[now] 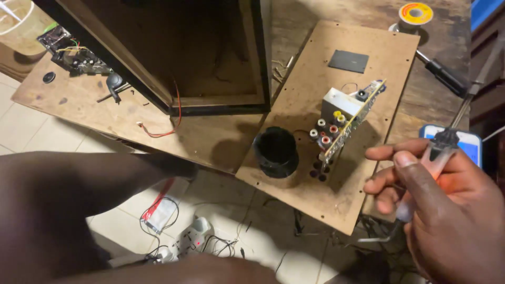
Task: Repairing a circuit board by inspecting and probing components with a tool
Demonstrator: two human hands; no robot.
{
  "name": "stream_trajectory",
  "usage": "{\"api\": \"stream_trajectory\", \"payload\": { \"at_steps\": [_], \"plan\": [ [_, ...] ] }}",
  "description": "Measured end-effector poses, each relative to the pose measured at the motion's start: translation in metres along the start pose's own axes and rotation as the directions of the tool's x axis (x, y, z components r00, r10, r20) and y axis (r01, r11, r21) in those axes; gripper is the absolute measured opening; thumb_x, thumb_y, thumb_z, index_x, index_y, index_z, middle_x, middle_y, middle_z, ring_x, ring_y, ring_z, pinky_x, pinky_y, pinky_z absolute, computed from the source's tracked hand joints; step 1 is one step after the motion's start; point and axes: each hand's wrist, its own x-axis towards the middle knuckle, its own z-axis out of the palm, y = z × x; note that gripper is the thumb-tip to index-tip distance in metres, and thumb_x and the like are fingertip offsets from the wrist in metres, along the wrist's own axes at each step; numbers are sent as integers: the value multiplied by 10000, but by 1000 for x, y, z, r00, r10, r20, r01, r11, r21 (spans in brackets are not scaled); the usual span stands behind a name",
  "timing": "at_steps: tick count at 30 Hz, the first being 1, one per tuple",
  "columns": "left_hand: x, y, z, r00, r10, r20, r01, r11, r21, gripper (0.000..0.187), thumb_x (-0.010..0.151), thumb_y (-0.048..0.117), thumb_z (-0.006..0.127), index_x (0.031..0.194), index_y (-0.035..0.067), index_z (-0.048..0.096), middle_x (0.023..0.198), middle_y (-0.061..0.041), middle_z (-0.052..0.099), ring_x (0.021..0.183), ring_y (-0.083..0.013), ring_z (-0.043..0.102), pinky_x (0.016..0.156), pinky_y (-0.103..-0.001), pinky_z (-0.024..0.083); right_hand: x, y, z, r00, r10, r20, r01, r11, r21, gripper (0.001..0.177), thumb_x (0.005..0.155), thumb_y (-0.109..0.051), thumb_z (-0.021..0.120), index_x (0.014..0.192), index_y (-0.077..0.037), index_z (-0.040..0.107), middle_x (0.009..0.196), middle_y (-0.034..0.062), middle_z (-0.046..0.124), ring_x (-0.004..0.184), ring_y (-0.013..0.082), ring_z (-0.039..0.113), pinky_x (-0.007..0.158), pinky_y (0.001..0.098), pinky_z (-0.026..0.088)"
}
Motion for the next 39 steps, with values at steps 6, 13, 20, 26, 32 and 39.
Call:
{"api": "stream_trajectory", "payload": {
  "at_steps": [6,13,20,26,32,39],
  "plan": [
    [-104,36,-93,30,640,-768,-496,676,545,201,958,266,592,885,100,679,780,-92,694,666,-281,669,612,-420,490,-3,-1,7,998,11,-54,-11,1000,-5,108,1069,-61,548,1046,41,572,887,234,700,539,185,512,424,233,289],
    [-78,47,-145,-185,400,-897,-357,824,441,657,867,522,707,1248,18,527,1229,-174,562,1202,-343,548,976,-450,464,6,26,13,995,-66,-75,78,982,173,143,975,-118,670,1099,-67,619,697,36,556,535,63,446,409,186,307],
    [-49,56,-164,-158,213,-964,-489,831,264,574,785,428,732,1226,78,626,1231,-104,642,1207,-278,574,985,-384,450,4,26,26,997,-66,-46,75,965,252,447,913,12,637,1353,-12,557,900,114,613,580,123,469,437,205,359],
    [-42,59,-165,-101,160,-982,-622,760,188,490,751,371,749,1170,125,683,1189,-38,713,1104,-190,694,940,-319,515,5,16,33,989,-129,-67,141,962,235,258,941,-73,597,1196,-57,562,1481,125,614,584,146,580,411,213,395],
    [-38,59,-169,31,52,-998,-733,680,13,497,675,265,666,1163,187,718,1173,23,718,1088,-114,689,974,-260,496,4,12,30,984,-180,-12,177,953,244,226,938,-65,601,1162,-53,569,1503,206,584,594,167,634,431,221,444],
    [-26,57,-173,-31,47,-998,-752,657,55,430,676,267,641,1090,203,741,1106,31,726,1039,-113,690,936,-259,492,4,12,30,980,-199,11,192,959,208,235,935,-74,612,1165,-55,570,1521,187,573,622,205,689,428,223,473]
  ]
}}
